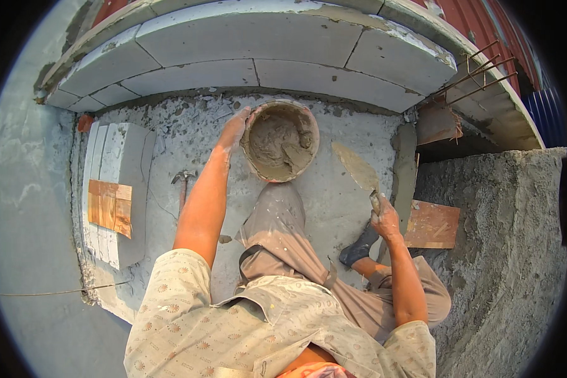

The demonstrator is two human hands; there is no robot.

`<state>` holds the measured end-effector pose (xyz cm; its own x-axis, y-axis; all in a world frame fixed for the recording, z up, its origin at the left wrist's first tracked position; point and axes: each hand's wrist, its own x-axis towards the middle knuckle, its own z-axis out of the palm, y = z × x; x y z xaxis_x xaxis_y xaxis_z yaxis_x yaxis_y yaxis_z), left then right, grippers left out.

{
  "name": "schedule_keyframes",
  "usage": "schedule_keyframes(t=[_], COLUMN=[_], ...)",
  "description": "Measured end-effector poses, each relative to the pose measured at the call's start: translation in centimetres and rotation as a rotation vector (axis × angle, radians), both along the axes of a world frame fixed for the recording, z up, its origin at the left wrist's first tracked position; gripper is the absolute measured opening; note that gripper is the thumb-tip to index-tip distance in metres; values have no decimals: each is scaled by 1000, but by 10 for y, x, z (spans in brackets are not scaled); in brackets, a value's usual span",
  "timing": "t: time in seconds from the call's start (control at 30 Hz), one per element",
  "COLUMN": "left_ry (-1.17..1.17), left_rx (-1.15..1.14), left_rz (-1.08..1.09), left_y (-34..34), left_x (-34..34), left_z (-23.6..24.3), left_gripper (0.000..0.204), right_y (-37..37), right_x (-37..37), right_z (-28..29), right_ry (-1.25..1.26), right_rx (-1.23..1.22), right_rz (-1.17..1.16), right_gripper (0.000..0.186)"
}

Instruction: The person is laying light-colored bricks on a wall using mortar, a trowel, and a hammer for adjustment.

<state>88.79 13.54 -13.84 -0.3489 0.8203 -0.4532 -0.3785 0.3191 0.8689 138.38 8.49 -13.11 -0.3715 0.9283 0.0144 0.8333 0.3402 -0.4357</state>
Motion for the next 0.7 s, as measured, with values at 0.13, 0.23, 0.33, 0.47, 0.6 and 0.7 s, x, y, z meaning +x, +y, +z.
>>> schedule_keyframes(t=[0.13,0.23,0.33,0.47,0.6,0.7], left_ry=[179,385,437,556,628,631], left_rx=[42,50,53,-5,-89,12], left_rz=[-172,-292,-334,-365,-418,-497], left_y=[0,10,19,20,32,44], left_x=[8,37,61,59,97,100], left_z=[3,19,27,21,43,28], left_gripper=[47,49,43,45,49,46], right_y=[36,46,32,19,30,39], right_x=[-68,-92,-104,-166,-151,-117], right_z=[83,86,52,94,89,52], right_ry=[-108,-188,-340,-303,-108,320], right_rx=[-350,-368,-414,-979,-1136,-1481], right_rz=[85,176,236,131,53,-94], right_gripper=[43,40,35,30,34,39])
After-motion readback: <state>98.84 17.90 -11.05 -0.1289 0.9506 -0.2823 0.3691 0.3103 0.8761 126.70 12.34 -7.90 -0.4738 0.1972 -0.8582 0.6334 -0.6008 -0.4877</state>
